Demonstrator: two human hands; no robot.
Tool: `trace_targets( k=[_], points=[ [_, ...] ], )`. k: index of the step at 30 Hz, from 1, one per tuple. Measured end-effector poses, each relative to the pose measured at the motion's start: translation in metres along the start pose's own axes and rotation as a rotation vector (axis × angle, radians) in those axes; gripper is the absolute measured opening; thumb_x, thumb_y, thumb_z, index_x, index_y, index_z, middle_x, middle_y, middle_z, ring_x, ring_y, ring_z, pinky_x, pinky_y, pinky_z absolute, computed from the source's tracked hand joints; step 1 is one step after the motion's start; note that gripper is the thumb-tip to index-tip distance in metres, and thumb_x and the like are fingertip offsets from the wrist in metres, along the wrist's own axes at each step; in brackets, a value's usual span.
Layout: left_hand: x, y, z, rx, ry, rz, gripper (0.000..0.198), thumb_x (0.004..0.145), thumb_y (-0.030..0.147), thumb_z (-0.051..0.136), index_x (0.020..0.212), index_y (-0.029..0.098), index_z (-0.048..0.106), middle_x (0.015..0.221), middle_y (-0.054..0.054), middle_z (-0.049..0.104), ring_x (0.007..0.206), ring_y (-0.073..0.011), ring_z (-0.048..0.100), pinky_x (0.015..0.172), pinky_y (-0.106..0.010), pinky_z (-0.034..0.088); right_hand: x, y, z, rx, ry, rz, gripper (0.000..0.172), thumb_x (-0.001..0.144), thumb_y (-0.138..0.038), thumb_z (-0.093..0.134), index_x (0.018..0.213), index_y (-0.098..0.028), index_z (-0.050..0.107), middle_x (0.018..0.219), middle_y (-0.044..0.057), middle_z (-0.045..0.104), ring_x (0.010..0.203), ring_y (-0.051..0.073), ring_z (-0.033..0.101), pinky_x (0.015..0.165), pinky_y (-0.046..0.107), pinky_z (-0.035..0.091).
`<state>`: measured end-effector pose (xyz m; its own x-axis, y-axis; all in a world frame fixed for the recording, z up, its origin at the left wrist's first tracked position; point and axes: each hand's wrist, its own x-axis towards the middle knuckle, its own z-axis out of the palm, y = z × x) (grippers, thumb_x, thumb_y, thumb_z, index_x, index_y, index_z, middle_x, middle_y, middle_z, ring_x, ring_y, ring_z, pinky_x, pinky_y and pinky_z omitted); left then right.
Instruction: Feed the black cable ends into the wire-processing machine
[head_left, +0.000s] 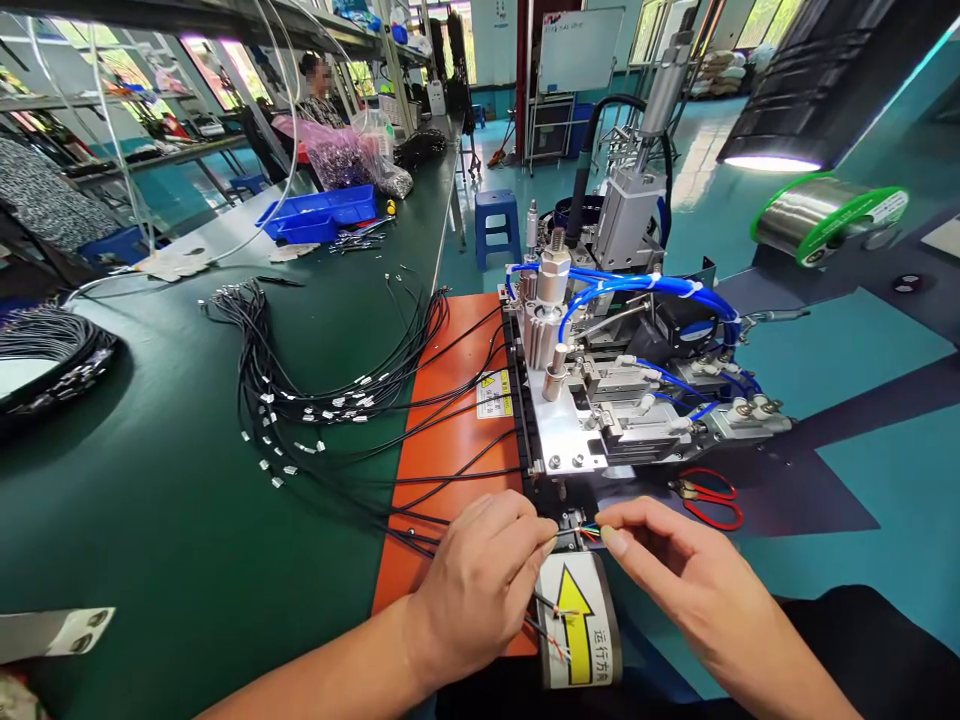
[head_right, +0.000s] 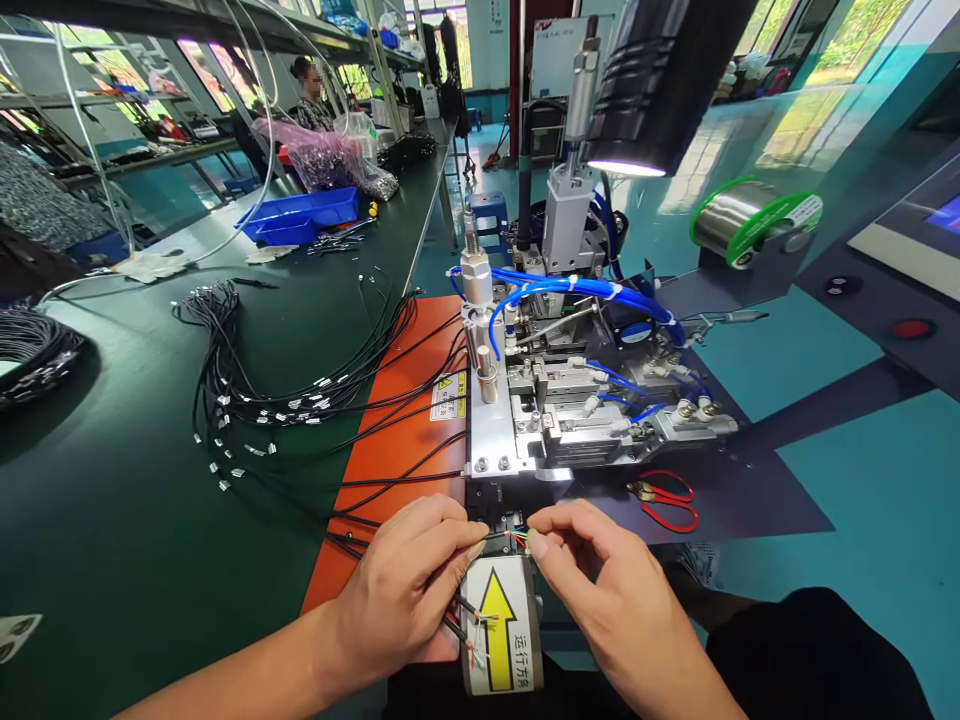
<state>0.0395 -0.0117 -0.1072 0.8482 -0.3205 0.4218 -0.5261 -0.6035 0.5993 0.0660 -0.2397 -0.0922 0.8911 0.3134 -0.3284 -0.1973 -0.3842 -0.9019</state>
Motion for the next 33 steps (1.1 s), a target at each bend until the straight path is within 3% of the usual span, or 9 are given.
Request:
trace_targets(
  k=[4,10,25,33],
  points=[
    [0.0,0.001,-0.001,0.003,-0.001,0.0,0.019,0.096,0.01,0.052,0.106,0.013,0.069,0.088,-0.008,0.063,0.081,-0.019,0.057,0.073,-0.032,0.049,0.003,-0.002,0.005,0.011,0.035,-0.002,0.034,0.094,-0.059,0.059,0.094,-0.026,0.069,0.096,0.001,0.071,0.094,0.02,0.061,0.08,0.025,0.048],
    [0.001,0.001,0.0,0.014,0.019,0.005,0.017,0.096,0.01,0.054,0.104,0.013,0.068,0.088,-0.008,0.063,0.08,-0.0184,0.057,0.072,-0.031,0.048,0.004,0.001,0.011,0.097,-0.006,0.02,0.035,0.095,-0.058,0.059,0.098,-0.025,0.072,0.091,0.001,0.069,0.087,0.019,0.06,0.079,0.024,0.049],
    [0.0,0.001,0.001,0.062,0.005,0.01,0.018,0.096,0.01,0.051,0.102,0.013,0.068,0.086,-0.008,0.064,0.077,-0.0177,0.057,0.069,-0.031,0.048,0.005,-0.004,0.015,-0.172,0.13,-0.09,0.037,0.098,-0.057,0.052,0.085,-0.026,0.067,0.085,0.0,0.067,0.081,0.019,0.06,0.073,0.027,0.045],
    [0.002,-0.001,0.0,0.067,0.006,-0.001,0.021,0.097,0.012,0.054,0.112,0.015,0.069,0.087,-0.007,0.065,0.079,-0.0187,0.056,0.069,-0.032,0.048,0.014,0.011,0.018,-0.009,0.088,-0.011,0.037,0.096,-0.058,0.056,0.084,-0.024,0.065,0.08,-0.002,0.061,0.076,0.017,0.054,0.069,0.025,0.044]
  ],
)
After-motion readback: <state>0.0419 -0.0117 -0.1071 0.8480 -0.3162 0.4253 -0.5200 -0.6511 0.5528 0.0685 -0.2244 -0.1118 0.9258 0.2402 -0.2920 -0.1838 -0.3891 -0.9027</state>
